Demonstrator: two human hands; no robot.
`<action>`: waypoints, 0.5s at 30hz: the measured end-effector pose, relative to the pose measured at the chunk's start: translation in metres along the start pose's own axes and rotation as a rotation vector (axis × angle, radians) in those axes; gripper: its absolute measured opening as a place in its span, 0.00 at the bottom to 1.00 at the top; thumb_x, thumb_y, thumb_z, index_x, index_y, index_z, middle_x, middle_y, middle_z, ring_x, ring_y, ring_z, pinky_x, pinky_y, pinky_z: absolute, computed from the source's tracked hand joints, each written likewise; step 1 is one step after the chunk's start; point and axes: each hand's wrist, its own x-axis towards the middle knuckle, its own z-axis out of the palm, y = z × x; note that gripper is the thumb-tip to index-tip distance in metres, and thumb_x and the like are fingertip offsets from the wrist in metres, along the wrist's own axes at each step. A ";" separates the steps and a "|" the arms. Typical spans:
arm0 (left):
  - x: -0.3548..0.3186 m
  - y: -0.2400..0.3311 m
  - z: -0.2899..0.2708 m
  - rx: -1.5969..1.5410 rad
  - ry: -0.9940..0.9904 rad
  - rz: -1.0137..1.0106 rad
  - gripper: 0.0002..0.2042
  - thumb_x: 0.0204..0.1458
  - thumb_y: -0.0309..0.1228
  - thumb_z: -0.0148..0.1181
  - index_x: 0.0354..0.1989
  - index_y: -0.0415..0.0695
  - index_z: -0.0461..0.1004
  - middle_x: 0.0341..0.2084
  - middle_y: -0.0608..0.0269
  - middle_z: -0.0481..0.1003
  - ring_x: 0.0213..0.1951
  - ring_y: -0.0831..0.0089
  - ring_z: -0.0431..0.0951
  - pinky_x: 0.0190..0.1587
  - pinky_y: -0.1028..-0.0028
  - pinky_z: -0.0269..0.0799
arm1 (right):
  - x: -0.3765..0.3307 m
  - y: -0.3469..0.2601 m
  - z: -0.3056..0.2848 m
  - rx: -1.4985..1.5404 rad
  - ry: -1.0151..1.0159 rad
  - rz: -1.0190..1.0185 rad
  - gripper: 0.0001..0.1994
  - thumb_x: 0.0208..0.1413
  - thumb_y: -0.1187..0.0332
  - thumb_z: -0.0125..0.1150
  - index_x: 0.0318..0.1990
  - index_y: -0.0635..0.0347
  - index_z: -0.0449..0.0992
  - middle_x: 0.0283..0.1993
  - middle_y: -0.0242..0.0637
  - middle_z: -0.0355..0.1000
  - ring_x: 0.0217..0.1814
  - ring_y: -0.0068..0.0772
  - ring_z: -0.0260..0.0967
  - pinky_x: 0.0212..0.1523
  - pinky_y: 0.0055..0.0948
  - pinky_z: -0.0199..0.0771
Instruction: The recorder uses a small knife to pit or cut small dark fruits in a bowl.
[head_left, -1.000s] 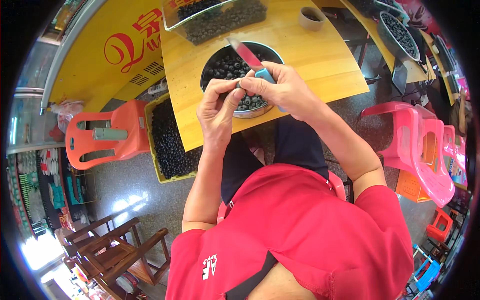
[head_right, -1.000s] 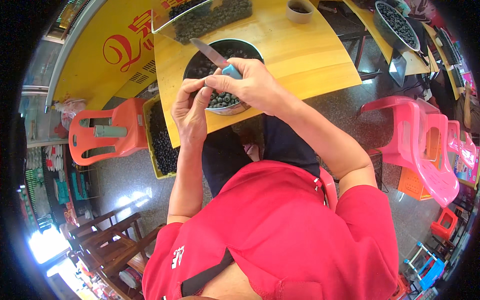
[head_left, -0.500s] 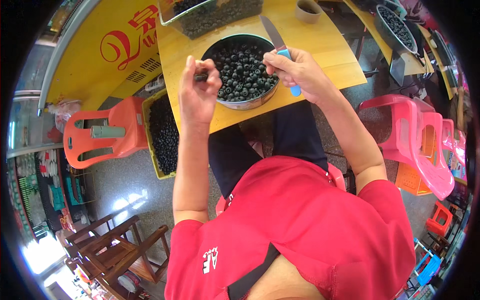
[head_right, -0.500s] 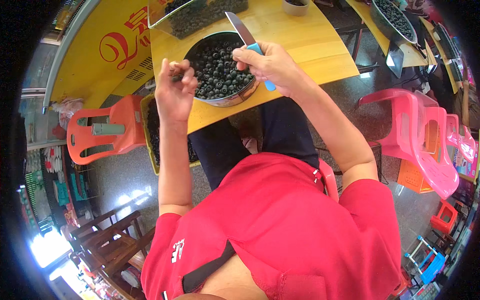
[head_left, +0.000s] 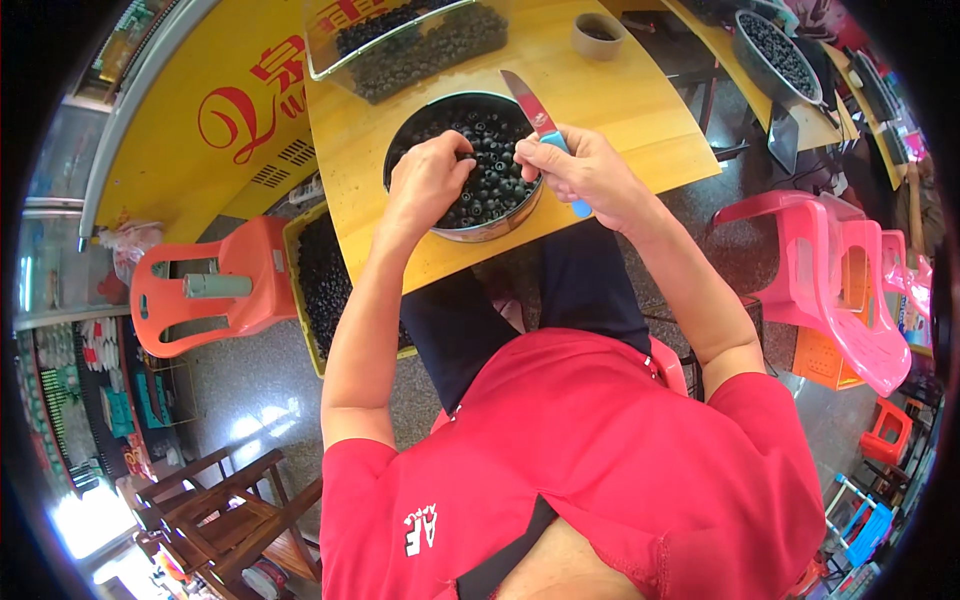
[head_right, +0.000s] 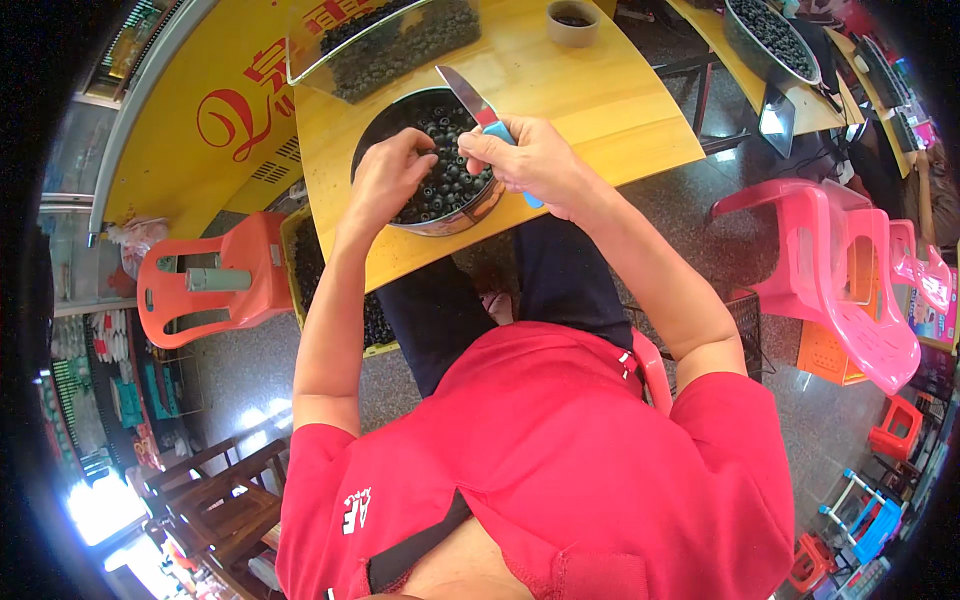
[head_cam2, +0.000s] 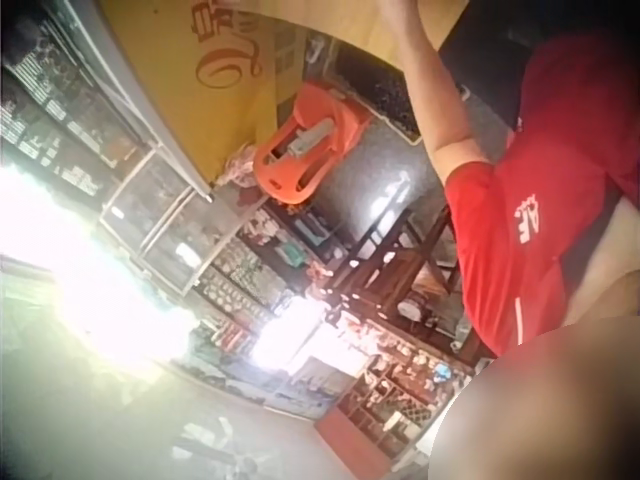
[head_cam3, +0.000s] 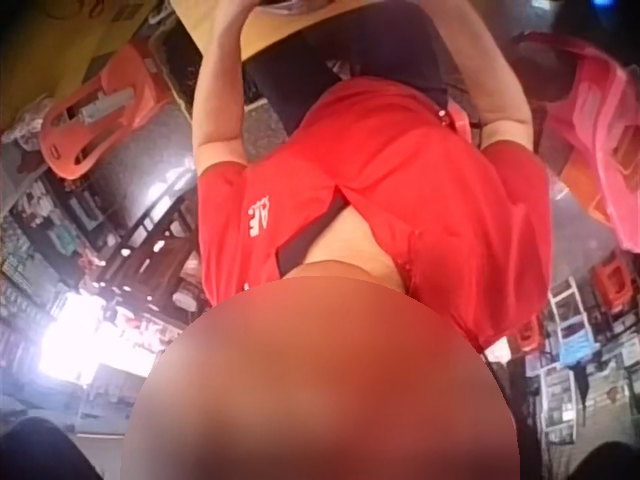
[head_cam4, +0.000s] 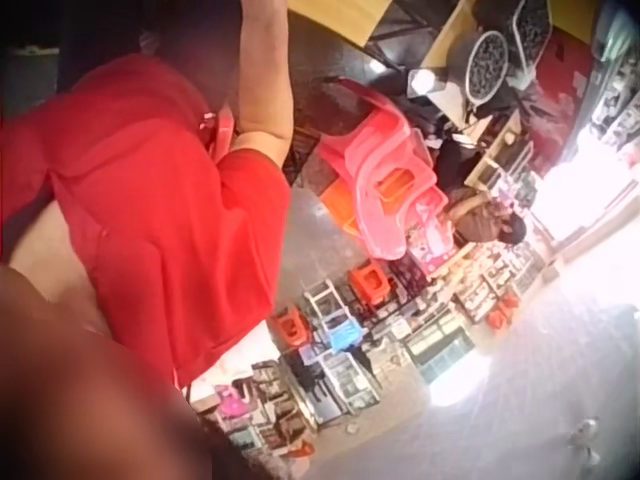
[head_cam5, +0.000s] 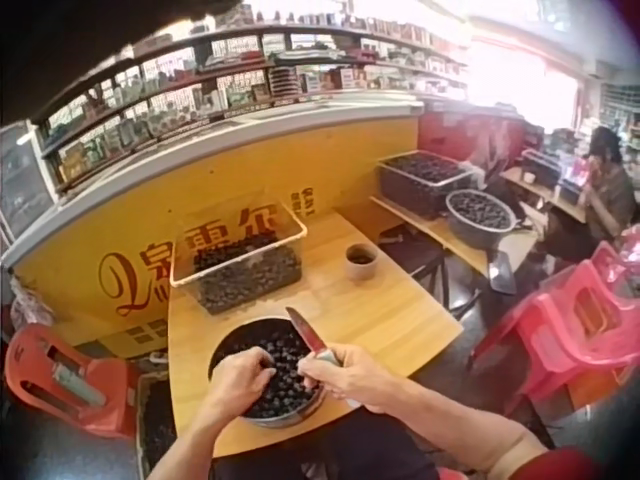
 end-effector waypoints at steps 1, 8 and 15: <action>-0.002 0.003 -0.005 -0.163 -0.017 -0.055 0.11 0.48 0.32 0.63 0.38 0.42 0.76 0.27 0.53 0.77 0.32 0.64 0.78 0.36 0.68 0.71 | 0.001 0.001 -0.001 -0.029 0.004 -0.008 0.10 0.59 0.61 0.59 0.35 0.58 0.75 0.27 0.25 0.71 0.19 0.08 0.54 0.19 0.13 0.52; -0.027 0.023 -0.018 -0.892 0.121 -0.027 0.07 0.52 0.25 0.63 0.39 0.39 0.76 0.30 0.70 0.75 0.31 0.85 0.71 0.35 0.84 0.66 | 0.015 0.008 0.018 -0.042 0.018 -0.087 0.12 0.59 0.58 0.60 0.36 0.57 0.76 0.28 0.23 0.71 0.20 0.08 0.54 0.19 0.13 0.53; -0.039 0.037 -0.020 -0.786 0.321 0.037 0.07 0.48 0.22 0.65 0.34 0.38 0.75 0.27 0.69 0.75 0.28 0.84 0.70 0.32 0.82 0.66 | 0.009 0.002 0.032 0.016 -0.014 -0.087 0.12 0.56 0.58 0.64 0.38 0.57 0.77 0.26 0.22 0.69 0.19 0.09 0.55 0.18 0.14 0.52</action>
